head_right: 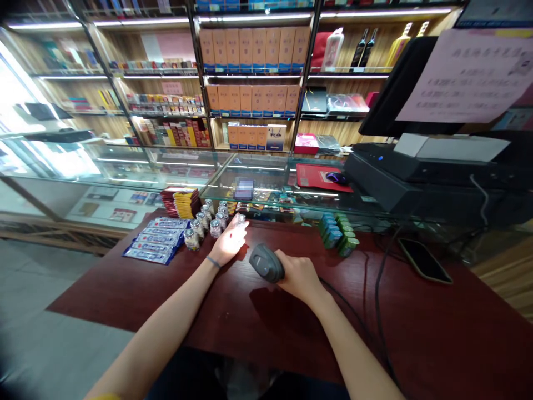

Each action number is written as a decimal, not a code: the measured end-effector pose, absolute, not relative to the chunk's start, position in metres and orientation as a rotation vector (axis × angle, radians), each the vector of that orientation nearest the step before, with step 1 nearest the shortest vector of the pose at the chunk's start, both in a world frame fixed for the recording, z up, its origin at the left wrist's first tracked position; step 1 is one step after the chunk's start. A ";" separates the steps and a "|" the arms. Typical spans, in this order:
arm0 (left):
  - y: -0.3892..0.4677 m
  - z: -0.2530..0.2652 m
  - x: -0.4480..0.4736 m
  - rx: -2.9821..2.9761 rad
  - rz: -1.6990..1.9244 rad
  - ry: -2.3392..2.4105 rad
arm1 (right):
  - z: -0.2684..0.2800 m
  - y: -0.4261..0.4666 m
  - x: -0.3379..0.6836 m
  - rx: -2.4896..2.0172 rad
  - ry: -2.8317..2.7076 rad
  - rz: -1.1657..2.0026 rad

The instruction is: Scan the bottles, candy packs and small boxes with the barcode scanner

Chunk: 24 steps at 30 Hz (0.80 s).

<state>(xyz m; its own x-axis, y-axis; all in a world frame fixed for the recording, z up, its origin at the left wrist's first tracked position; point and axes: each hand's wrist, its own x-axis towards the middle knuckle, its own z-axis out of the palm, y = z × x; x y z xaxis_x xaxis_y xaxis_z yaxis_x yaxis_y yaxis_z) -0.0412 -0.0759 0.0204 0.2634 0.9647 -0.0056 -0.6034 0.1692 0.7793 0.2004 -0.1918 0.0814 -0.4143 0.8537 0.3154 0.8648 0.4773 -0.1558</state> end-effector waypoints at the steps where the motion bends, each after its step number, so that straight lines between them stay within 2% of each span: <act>1: -0.076 0.020 -0.041 0.775 1.216 0.600 | 0.082 -0.192 0.201 -1.448 -2.360 -0.049; 6: -0.077 0.023 -0.040 0.878 1.261 0.722 | 0.078 -0.188 0.206 -1.495 -2.229 -0.055; 14: -0.093 0.038 -0.031 0.875 1.251 0.616 | 0.082 -0.179 0.236 -1.537 -1.823 0.051; 24: -0.074 0.043 0.051 1.174 1.386 0.851 | 0.089 -0.168 0.303 -1.483 -1.335 0.156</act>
<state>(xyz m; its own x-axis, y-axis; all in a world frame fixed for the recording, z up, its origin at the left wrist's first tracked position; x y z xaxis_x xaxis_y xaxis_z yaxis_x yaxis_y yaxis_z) 0.0508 -0.0745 0.0428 0.0658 0.9796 0.1900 -0.2737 -0.1654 0.9475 0.3034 -0.1685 0.0892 0.3606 0.7712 0.5246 0.6300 0.2134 -0.7467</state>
